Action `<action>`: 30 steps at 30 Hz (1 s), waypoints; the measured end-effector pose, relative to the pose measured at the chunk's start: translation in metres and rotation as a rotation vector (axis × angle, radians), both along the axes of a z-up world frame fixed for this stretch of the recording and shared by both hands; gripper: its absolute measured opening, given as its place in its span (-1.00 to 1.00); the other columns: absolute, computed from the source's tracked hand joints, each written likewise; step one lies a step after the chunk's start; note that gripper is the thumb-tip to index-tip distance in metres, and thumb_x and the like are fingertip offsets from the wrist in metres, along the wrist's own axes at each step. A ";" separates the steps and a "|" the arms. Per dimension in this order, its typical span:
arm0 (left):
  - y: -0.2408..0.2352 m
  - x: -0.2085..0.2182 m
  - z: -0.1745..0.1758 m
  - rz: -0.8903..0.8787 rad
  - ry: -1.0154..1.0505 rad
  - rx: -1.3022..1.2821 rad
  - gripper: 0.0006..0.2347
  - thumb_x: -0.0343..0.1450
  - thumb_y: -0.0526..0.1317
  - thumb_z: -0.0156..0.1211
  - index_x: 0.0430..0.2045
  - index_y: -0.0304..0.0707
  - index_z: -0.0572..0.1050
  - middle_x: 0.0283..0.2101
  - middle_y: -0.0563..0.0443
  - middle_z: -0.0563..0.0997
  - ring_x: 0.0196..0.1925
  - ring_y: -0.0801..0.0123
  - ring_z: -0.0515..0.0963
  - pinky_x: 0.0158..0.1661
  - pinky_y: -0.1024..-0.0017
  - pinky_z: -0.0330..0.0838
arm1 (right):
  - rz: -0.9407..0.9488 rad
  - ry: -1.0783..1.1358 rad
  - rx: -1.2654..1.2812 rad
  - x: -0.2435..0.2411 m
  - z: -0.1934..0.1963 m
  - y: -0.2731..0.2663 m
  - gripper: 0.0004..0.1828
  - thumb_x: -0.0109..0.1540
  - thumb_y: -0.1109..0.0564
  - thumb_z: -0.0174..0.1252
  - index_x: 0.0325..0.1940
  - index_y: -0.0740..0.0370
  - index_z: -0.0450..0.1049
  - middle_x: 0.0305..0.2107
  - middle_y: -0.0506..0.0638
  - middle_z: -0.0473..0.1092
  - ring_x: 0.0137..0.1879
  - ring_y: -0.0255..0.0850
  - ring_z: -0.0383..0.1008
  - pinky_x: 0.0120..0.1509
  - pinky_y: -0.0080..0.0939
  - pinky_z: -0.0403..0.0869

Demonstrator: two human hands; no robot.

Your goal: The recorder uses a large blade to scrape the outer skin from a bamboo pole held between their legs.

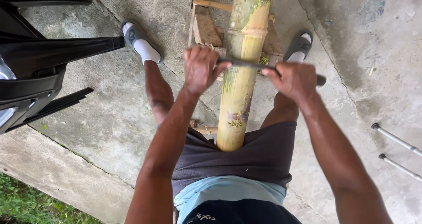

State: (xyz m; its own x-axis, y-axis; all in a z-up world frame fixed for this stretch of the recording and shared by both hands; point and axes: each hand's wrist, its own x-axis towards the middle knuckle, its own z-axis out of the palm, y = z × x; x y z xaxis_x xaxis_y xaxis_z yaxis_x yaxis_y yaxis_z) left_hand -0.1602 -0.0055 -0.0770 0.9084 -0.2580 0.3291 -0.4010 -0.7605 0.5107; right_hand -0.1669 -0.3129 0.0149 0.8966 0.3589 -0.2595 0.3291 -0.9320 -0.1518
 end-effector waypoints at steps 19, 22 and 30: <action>0.004 0.088 -0.008 -0.093 -0.034 -0.092 -0.46 0.57 0.36 -0.20 -0.56 -0.01 0.47 -0.54 0.11 0.39 -0.40 0.31 0.29 -0.18 0.23 0.13 | -0.063 -0.002 -0.022 0.058 0.014 0.007 -0.27 0.42 -0.52 -0.13 -0.58 0.01 0.40 -0.81 -0.17 0.19 -0.74 -0.30 0.17 -0.61 -0.15 0.19; 0.008 0.145 -0.014 -0.113 -0.069 -0.104 -0.45 0.54 0.39 -0.22 -0.59 0.01 0.42 -0.54 0.11 0.34 -0.38 0.29 0.29 -0.13 0.23 0.16 | -0.020 -0.049 -0.141 0.113 0.010 0.005 -0.29 0.47 -0.50 -0.11 -0.55 -0.04 0.40 -0.81 -0.18 0.20 -0.73 -0.31 0.16 -0.62 -0.16 0.20; 0.016 0.113 -0.006 0.012 -0.082 -0.109 -0.43 0.56 0.40 -0.18 -0.47 -0.11 0.46 -0.43 0.02 0.40 -0.22 0.19 0.39 -0.09 0.21 0.16 | 0.083 -0.152 -0.173 0.096 0.016 0.020 -0.22 0.49 -0.52 -0.12 -0.63 -0.03 0.37 -0.81 -0.21 0.11 -0.68 -0.32 0.04 -0.58 -0.15 0.11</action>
State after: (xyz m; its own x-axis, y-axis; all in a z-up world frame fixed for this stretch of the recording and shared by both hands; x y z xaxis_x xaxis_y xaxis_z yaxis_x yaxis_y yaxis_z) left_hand -0.0477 0.0109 -0.0829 0.8799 -0.2059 0.4283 -0.4363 -0.7072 0.5564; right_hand -0.0713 -0.2925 0.0308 0.8995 0.3946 -0.1876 0.4121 -0.9088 0.0645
